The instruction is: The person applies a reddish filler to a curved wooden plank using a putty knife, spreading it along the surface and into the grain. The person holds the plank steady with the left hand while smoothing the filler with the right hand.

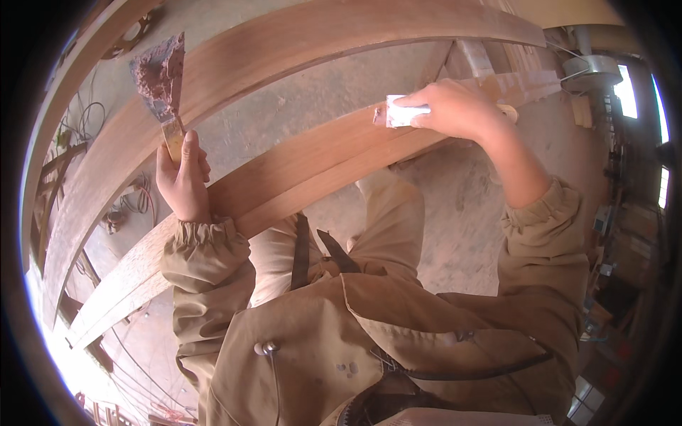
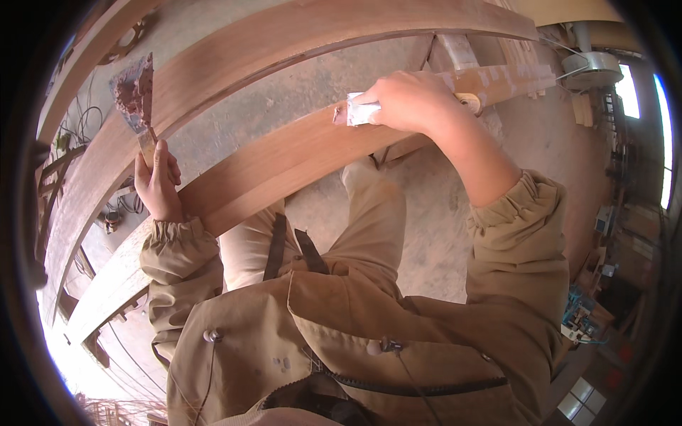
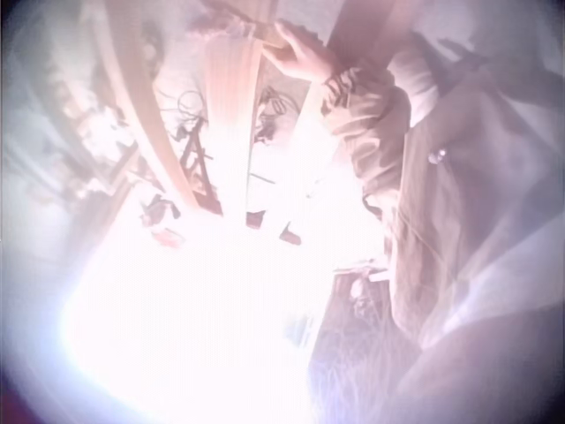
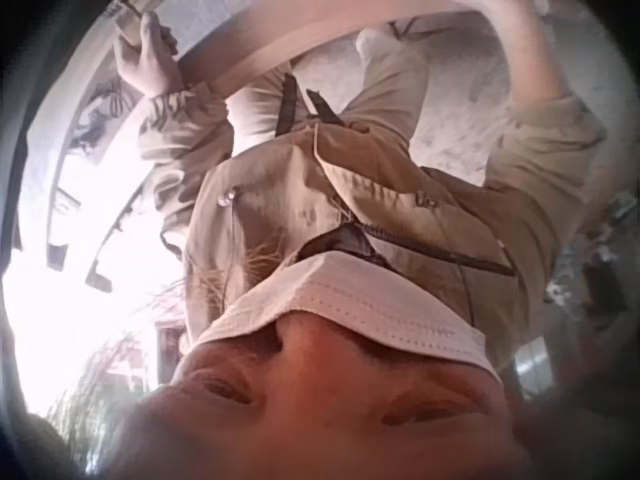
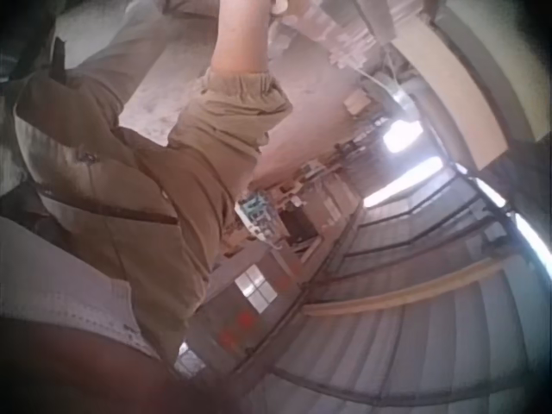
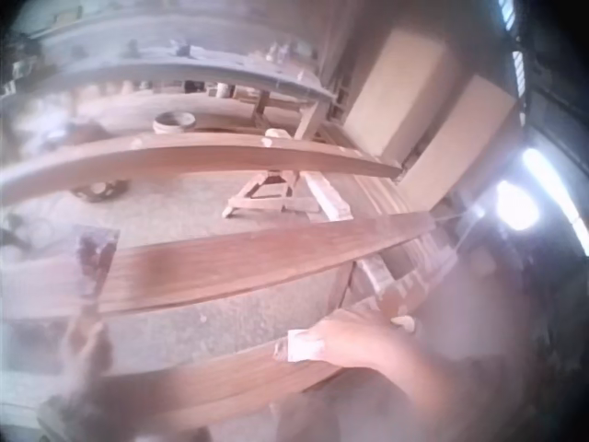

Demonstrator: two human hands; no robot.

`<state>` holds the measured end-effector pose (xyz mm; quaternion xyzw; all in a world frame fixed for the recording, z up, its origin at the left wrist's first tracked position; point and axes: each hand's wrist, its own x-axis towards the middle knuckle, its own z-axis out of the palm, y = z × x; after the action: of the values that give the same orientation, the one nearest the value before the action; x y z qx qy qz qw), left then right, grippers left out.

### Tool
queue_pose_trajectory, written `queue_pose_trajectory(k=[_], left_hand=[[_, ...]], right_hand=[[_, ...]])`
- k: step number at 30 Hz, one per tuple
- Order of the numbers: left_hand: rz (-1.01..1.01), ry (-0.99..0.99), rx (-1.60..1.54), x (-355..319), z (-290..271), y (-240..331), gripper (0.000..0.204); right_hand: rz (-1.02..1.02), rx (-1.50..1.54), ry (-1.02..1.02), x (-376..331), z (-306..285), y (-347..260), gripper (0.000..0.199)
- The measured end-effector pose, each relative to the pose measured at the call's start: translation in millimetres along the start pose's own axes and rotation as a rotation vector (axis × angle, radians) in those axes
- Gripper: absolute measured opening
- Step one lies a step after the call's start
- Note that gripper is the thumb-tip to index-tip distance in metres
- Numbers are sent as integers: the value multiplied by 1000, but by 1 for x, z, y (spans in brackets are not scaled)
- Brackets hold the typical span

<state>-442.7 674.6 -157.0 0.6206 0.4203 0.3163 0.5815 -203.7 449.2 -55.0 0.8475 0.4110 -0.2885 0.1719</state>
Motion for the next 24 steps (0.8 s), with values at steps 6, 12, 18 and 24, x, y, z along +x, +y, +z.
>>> queue_pose_trajectory(k=[6, 12, 18, 24], left_hand=[[-40, -33, 8, 2, -2, -4, 22], [-56, -33, 34, 2, -3, -4, 24], [-49, -38, 66, 3, -3, -8, 25], [-59, -24, 97, 3, -2, -3, 25]], right_hand=[[18, 70, 13, 1, 3, -7, 35], [23, -32, 28, -2, -9, -9, 32], [-19, -102, 37, -1, 0, -3, 37], [-172, -16, 198, -4, 26, 27, 38]])
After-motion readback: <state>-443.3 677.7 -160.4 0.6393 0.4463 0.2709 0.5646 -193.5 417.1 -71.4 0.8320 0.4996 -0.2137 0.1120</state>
